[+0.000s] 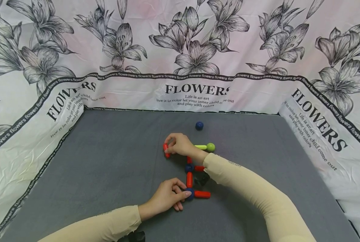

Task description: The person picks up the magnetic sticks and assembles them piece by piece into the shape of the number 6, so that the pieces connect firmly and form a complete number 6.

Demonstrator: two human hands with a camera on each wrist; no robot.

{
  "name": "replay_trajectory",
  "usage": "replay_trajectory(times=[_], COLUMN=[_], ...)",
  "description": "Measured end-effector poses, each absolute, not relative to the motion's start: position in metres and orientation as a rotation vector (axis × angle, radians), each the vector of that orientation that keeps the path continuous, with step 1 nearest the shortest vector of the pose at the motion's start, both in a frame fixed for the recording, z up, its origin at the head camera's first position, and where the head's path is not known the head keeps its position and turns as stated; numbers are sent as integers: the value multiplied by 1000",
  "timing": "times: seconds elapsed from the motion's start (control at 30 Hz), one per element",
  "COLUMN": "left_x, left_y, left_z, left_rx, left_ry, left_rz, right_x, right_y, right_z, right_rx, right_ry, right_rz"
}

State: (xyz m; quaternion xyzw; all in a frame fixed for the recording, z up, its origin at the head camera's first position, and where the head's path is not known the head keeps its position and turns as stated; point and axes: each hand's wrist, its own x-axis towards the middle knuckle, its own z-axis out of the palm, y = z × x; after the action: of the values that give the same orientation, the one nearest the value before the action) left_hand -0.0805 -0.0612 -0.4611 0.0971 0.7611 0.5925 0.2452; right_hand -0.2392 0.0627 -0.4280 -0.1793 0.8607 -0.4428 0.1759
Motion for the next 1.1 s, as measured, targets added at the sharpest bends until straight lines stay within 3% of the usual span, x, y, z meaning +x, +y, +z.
replay_trajectory(times=[0.53,1.1], left_x=[-93,-159], left_y=[-67,-69], left_z=[-457,-442], left_rx=[285,696], left_ry=[2087,2507], left_rz=[1577,1435], right_x=[-231,-208], right_y=[88,162], right_z=[-402,-378], right_rx=[-482,-326], right_ry=[2361,2442], right_rz=[-1372,-1443])
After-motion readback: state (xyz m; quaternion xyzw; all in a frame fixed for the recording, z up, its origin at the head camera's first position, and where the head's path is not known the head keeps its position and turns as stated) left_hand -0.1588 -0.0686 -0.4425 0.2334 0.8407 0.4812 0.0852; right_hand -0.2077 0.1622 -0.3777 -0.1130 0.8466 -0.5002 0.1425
